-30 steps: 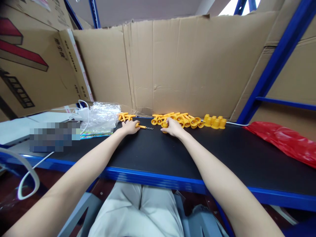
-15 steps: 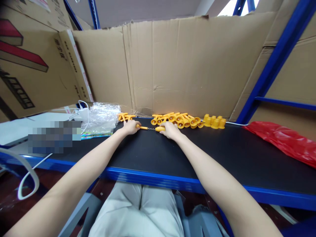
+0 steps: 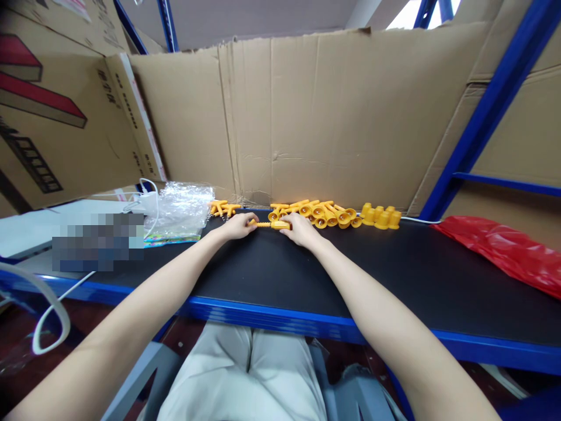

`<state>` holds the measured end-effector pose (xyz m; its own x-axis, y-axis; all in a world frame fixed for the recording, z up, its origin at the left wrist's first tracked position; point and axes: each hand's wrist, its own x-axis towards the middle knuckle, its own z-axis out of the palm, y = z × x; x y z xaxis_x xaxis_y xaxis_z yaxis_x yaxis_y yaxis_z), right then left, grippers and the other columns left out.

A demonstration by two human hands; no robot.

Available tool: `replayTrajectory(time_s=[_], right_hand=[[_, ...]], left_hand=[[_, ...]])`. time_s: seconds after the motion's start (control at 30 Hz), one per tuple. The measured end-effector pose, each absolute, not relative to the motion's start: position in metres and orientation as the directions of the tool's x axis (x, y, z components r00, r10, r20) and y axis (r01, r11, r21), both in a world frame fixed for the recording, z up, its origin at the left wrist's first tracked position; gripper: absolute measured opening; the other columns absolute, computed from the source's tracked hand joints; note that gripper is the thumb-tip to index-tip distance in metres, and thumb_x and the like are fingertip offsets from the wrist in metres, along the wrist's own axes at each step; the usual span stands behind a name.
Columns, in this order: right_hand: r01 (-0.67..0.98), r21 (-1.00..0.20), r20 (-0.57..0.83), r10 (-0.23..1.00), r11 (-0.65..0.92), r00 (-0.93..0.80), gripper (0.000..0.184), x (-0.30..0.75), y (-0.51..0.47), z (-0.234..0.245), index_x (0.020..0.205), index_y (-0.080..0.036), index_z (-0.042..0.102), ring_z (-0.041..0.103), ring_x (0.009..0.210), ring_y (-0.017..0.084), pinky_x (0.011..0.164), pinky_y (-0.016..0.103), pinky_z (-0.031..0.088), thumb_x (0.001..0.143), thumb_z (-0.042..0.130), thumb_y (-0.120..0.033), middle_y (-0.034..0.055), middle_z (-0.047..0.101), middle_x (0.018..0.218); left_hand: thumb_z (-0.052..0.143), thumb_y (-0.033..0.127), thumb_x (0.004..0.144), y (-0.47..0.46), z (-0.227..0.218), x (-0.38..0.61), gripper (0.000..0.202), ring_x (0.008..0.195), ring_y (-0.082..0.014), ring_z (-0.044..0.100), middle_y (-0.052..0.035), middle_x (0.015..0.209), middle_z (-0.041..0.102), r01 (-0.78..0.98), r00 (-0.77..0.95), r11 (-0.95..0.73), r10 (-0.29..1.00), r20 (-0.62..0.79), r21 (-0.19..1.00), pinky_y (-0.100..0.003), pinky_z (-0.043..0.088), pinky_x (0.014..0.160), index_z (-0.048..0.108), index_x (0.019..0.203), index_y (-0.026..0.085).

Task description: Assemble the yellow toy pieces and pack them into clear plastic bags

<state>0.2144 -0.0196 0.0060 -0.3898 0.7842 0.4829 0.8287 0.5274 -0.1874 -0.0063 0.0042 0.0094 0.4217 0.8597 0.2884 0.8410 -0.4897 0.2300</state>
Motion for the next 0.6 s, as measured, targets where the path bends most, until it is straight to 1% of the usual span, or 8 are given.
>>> replayTrajectory(time_s=[0.1, 0.17, 0.23, 0.3, 0.4, 0.5, 0.6], right_hand=[[0.776, -0.186, 0.556, 0.716, 0.603, -0.422, 0.030, 0.218, -0.018, 0.007, 0.103, -0.018, 0.063, 0.055, 0.087, 0.019, 0.081, 0.034, 0.042, 0.074, 0.060, -0.023, 0.0075, 0.060, 0.093], [0.750, -0.198, 0.570, 0.697, 0.631, -0.436, 0.029, 0.221, -0.017, 0.007, 0.103, -0.018, 0.063, 0.055, 0.089, 0.019, 0.084, 0.035, 0.042, 0.074, 0.060, -0.023, 0.0079, 0.060, 0.096], [0.736, -0.215, 0.574, 0.693, 0.642, -0.437, 0.030, 0.224, -0.016, 0.007, 0.103, -0.017, 0.062, 0.055, 0.090, 0.020, 0.085, 0.036, 0.042, 0.074, 0.060, -0.023, 0.0089, 0.059, 0.097], [0.729, -0.220, 0.582, 0.687, 0.648, -0.435, 0.030, 0.225, -0.015, 0.006, 0.104, -0.016, 0.062, 0.055, 0.091, 0.020, 0.086, 0.037, 0.041, 0.074, 0.059, -0.023, 0.0097, 0.059, 0.099], [0.721, -0.215, 0.590, 0.676, 0.659, -0.442, 0.031, 0.225, -0.016, 0.006, 0.105, -0.016, 0.061, 0.054, 0.093, 0.021, 0.086, 0.038, 0.041, 0.076, 0.057, -0.023, 0.0099, 0.058, 0.101], [0.693, -0.243, 0.580, 0.674, 0.679, -0.457, 0.031, 0.225, -0.017, 0.007, 0.107, -0.016, 0.060, 0.054, 0.095, 0.021, 0.088, 0.038, 0.041, 0.077, 0.055, -0.024, 0.0098, 0.058, 0.102], [0.671, -0.319, 0.539, 0.710, 0.669, -0.452, 0.033, 0.227, -0.017, 0.009, 0.108, -0.016, 0.057, 0.054, 0.097, 0.020, 0.088, 0.038, 0.040, 0.076, 0.056, -0.024, 0.0102, 0.058, 0.106]], left_hand=[[0.045, 0.029, 0.078, 0.001, 0.010, -0.004, 0.027, 0.071, -0.0156, 0.057, -0.0025, 0.076, 0.063, 0.768, 0.499, -0.562, 0.826, 0.264, 0.306, -0.025, 0.042, 0.068, 0.056, 0.101, 0.020], [0.045, 0.030, 0.078, -0.001, 0.011, -0.002, 0.026, 0.067, -0.0146, 0.056, -0.0009, 0.071, 0.062, 0.749, 0.513, -0.567, 0.824, 0.241, 0.342, -0.024, 0.042, 0.065, 0.056, 0.099, 0.020], [0.045, 0.030, 0.077, -0.001, 0.010, -0.002, 0.024, 0.066, -0.0142, 0.056, -0.0003, 0.070, 0.062, 0.738, 0.515, -0.579, 0.815, 0.265, 0.346, -0.024, 0.042, 0.063, 0.056, 0.097, 0.020], [0.046, 0.029, 0.076, -0.001, 0.009, -0.001, 0.023, 0.067, -0.0147, 0.056, -0.0009, 0.073, 0.061, 0.740, 0.508, -0.603, 0.792, 0.338, 0.298, -0.024, 0.042, 0.063, 0.054, 0.096, 0.020], [0.048, 0.028, 0.074, -0.002, 0.009, -0.001, 0.023, 0.071, -0.0167, 0.056, -0.0030, 0.079, 0.060, 0.763, 0.504, -0.621, 0.745, 0.436, 0.178, -0.026, 0.042, 0.066, 0.053, 0.095, 0.021], [0.048, 0.028, 0.073, -0.004, 0.010, 0.000, 0.024, 0.076, -0.0185, 0.057, -0.0041, 0.084, 0.060, 0.780, 0.510, -0.616, 0.725, 0.463, 0.106, -0.028, 0.042, 0.068, 0.051, 0.096, 0.022], [0.048, 0.029, 0.074, -0.007, 0.012, 0.001, 0.025, 0.079, -0.0192, 0.058, -0.0045, 0.087, 0.060, 0.800, 0.500, -0.596, 0.730, 0.466, 0.075, -0.028, 0.043, 0.069, 0.050, 0.097, 0.022]])
